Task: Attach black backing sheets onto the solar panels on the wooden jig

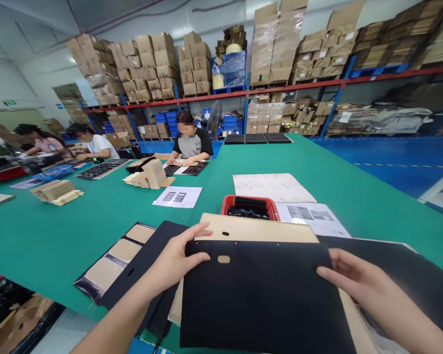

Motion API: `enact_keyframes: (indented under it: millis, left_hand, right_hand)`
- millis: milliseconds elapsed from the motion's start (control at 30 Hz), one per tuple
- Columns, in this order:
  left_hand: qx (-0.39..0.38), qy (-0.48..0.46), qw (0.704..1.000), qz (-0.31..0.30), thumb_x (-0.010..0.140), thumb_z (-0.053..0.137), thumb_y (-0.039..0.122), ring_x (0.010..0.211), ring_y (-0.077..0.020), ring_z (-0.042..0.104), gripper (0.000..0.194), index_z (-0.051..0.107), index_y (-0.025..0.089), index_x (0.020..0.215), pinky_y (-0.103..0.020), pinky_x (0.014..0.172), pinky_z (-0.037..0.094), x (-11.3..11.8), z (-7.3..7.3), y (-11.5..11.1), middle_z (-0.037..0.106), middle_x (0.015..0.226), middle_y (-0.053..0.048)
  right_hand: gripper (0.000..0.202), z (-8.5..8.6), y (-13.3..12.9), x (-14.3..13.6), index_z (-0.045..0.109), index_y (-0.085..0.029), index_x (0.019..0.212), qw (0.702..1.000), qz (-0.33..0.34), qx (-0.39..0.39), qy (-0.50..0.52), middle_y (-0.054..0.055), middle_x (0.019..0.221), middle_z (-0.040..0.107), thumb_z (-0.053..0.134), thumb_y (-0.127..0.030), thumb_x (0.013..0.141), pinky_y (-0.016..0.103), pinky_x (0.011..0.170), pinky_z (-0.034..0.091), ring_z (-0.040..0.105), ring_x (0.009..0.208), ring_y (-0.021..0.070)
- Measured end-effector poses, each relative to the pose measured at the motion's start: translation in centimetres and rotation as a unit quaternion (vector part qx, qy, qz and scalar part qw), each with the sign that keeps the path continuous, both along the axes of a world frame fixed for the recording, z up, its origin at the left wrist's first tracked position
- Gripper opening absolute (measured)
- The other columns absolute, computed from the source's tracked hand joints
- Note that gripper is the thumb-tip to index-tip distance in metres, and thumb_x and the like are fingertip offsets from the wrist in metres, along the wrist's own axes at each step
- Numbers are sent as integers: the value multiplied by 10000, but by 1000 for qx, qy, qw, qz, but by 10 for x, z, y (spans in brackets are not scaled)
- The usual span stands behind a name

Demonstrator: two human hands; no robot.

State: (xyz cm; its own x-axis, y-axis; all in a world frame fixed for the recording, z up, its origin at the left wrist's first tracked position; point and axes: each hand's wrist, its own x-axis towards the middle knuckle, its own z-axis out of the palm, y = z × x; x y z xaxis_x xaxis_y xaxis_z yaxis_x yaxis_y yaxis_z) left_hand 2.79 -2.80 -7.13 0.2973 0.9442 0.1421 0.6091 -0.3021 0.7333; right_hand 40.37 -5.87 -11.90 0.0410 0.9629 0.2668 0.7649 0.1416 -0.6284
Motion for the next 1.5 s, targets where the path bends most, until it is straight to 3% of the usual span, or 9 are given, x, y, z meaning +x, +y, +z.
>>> enact_keyframes:
  millis: [167, 300, 400, 600, 767, 867, 1033, 1333, 1500]
  left_hand:
    - [30, 217, 973, -68, 846, 556, 486, 1415, -286, 114, 732, 232, 237, 1453, -502, 1125, 207, 17, -59, 5, 168, 1545, -104]
    - [-16, 319, 938, -137, 805, 418, 710, 1411, -323, 40, 933, 153, 113, 1472, -536, 1128, 150, 24, -80, -12, 84, 1533, -179]
    - [5, 324, 937, -129, 807, 346, 742, 1410, -327, 26, 961, 121, 88, 1473, -528, 1131, 144, 32, -84, -13, 48, 1530, -197]
    - [12, 309, 943, -124, 779, 358, 771, 1402, -340, 13, 1014, 133, 61, 1467, -540, 1131, 135, 49, -86, -3, 57, 1519, -231]
    - [-15, 296, 948, -118, 759, 354, 788, 1393, -350, -9, 1036, 152, 53, 1460, -553, 1134, 126, 49, -84, -6, 27, 1511, -224]
    - [-33, 268, 957, -108, 748, 338, 803, 1389, -348, -43, 1053, 124, 57, 1460, -544, 1142, 115, 43, -84, -11, -12, 1511, -207]
    - [-38, 226, 964, -133, 810, 330, 740, 1386, -336, -56, 947, 61, 115, 1469, -544, 1138, 124, 27, -84, -18, -47, 1513, -172]
    - [31, 218, 961, -168, 846, 446, 625, 1374, -378, 50, 802, 112, 257, 1475, -631, 1073, 186, 19, -119, -10, 53, 1506, -154]
    - [38, 183, 969, -160, 869, 462, 581, 1372, -378, 143, 709, 217, 276, 1460, -597, 1065, 258, 19, -111, -12, 142, 1506, -126]
  right_hand:
    - [727, -49, 1, -7, 463, -119, 1332, 988, -16, -30, -147, 171, 1372, 475, 369, -642, 837, 473, 1014, 405, 457, 1247, 329]
    - [772, -72, -11, -22, 291, -100, 1446, 954, 71, -78, -280, 120, 1489, 283, 250, -631, 888, 447, 1130, 223, 265, 1369, 253]
    - [806, -65, -3, -28, 279, -41, 1440, 932, 53, -118, -337, 146, 1486, 262, 231, -628, 890, 466, 1143, 163, 250, 1375, 254]
    - [546, -30, 35, -52, 531, -65, 1271, 910, -8, -88, -405, 197, 1295, 541, 372, -445, 912, 584, 1105, 97, 418, 1277, 326]
    - [350, -10, 73, -118, 616, -137, 1156, 963, 125, -63, -229, 114, 1168, 633, 420, -282, 905, 329, 957, 409, 578, 1073, 221]
    - [313, -10, 95, -157, 630, -137, 1123, 967, 136, -78, -200, 99, 1093, 640, 441, -246, 899, 260, 885, 431, 582, 1040, 199]
    - [236, -15, 115, -195, 661, -113, 967, 962, 112, -86, -235, 140, 1008, 648, 464, -173, 852, 332, 808, 451, 598, 987, 263]
    - [218, -15, 131, -205, 645, -152, 882, 953, 68, -160, -247, 114, 987, 685, 440, -131, 811, 308, 684, 443, 643, 915, 245]
    - [239, -13, 123, -211, 611, -134, 945, 953, 76, -136, -260, 130, 1044, 643, 411, -89, 821, 308, 716, 418, 614, 971, 250]
